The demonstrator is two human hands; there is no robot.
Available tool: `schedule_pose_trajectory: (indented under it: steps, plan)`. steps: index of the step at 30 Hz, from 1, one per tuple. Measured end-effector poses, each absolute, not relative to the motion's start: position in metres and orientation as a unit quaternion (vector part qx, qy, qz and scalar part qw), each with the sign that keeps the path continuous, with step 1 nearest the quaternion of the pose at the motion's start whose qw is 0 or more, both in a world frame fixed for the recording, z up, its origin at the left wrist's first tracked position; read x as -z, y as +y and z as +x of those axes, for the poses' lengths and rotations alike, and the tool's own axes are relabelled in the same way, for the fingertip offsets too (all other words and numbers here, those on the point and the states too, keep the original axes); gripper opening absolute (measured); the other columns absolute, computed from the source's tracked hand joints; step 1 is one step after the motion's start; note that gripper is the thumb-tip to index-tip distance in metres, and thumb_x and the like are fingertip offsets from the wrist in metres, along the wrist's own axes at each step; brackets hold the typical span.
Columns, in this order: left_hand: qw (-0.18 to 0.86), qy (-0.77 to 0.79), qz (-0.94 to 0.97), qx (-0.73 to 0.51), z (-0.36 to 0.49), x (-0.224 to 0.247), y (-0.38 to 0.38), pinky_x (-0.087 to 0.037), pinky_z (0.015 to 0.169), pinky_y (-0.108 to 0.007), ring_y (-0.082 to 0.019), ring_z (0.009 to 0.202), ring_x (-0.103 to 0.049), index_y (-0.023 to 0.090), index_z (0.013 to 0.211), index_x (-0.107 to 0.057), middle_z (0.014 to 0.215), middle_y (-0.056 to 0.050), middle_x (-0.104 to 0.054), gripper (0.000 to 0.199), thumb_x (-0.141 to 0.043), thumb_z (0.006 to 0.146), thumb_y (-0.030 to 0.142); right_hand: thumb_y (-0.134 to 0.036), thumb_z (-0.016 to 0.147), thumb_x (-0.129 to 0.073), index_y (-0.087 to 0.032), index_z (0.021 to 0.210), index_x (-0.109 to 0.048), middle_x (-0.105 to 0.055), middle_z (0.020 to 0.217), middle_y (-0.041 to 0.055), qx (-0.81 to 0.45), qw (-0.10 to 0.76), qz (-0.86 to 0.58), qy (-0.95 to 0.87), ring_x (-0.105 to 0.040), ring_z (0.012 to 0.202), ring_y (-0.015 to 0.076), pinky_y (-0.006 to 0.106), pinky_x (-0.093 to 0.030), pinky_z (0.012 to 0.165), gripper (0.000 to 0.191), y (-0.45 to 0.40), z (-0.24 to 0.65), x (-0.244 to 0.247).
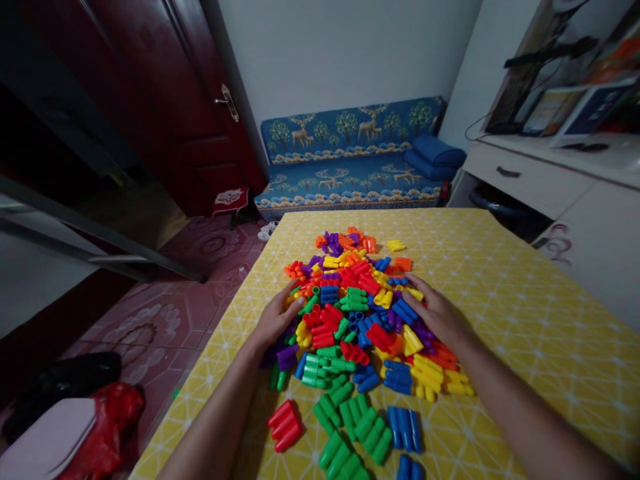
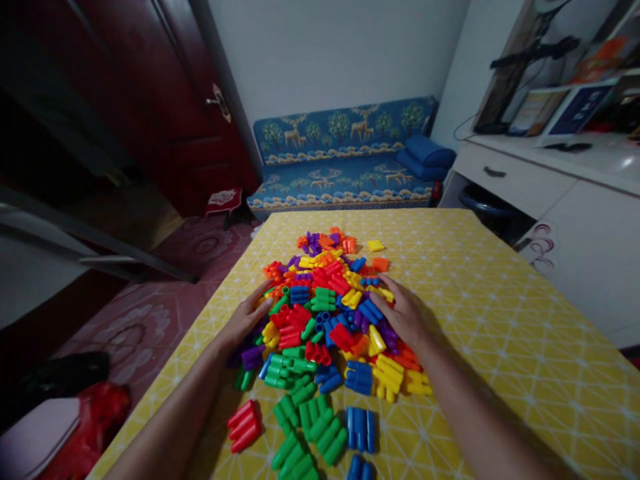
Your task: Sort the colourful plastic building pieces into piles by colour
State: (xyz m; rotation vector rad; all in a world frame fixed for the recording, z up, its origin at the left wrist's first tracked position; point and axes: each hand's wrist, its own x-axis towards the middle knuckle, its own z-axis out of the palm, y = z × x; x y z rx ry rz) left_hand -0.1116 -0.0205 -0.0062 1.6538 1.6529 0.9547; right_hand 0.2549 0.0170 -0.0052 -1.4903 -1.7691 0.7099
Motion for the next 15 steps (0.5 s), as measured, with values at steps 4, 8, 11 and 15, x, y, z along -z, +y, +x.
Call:
schedule_pose_trajectory:
  steps: [4,8,11,15]
  plan:
    - [0.36,0.588,0.617,-0.38,-0.09,-0.011,-0.018,-0.035,0.112,-0.052,-0.033,0.133,-0.048,0.023,0.138,-0.052,0.142,-0.009,-0.054,0.071,-0.066,0.078,0.056,-0.061,0.087,-0.05,-0.032,0.138,-0.05,-0.052,0.143,0.0051,-0.335,0.373,-0.538,-0.678,-0.047,0.133,0.0294,0.056,-0.035,0.11,0.058,0.019,0.223,-0.007]
    - [0.455,0.513,0.593,-0.421,-0.071,-0.017,-0.008,-0.04,0.11,-0.05,-0.034,0.13,-0.051,0.02,0.142,-0.046,0.14,-0.011,-0.056,0.083,-0.075,0.071,0.052,-0.06,0.083,-0.059,-0.032,0.14,-0.048,-0.05,0.145,0.0038,-0.4,0.369,-0.512,-0.664,-0.045,0.134,0.0301,0.054,-0.034,0.112,0.064,0.026,0.193,-0.02]
    - [0.492,0.471,0.583,-0.443,-0.059,-0.021,-0.001,-0.04,0.11,-0.05,-0.035,0.133,-0.046,0.02,0.144,-0.043,0.141,-0.012,-0.054,0.091,-0.081,0.067,0.048,-0.057,0.078,-0.067,-0.031,0.142,-0.044,-0.05,0.144,0.0054,-0.464,0.386,-0.499,-0.621,-0.047,0.133,0.0293,0.05,-0.037,0.111,0.073,0.027,0.172,-0.034]
    - [0.504,0.464,0.583,-0.438,-0.054,-0.034,-0.008,-0.044,0.106,-0.05,-0.035,0.132,-0.048,0.021,0.147,-0.037,0.142,-0.012,-0.054,0.093,-0.08,0.069,0.047,-0.055,0.079,-0.068,-0.03,0.144,-0.04,-0.052,0.142,0.0046,-0.56,0.405,-0.439,-0.574,-0.052,0.129,0.026,0.045,-0.042,0.108,0.075,0.018,0.154,-0.052]
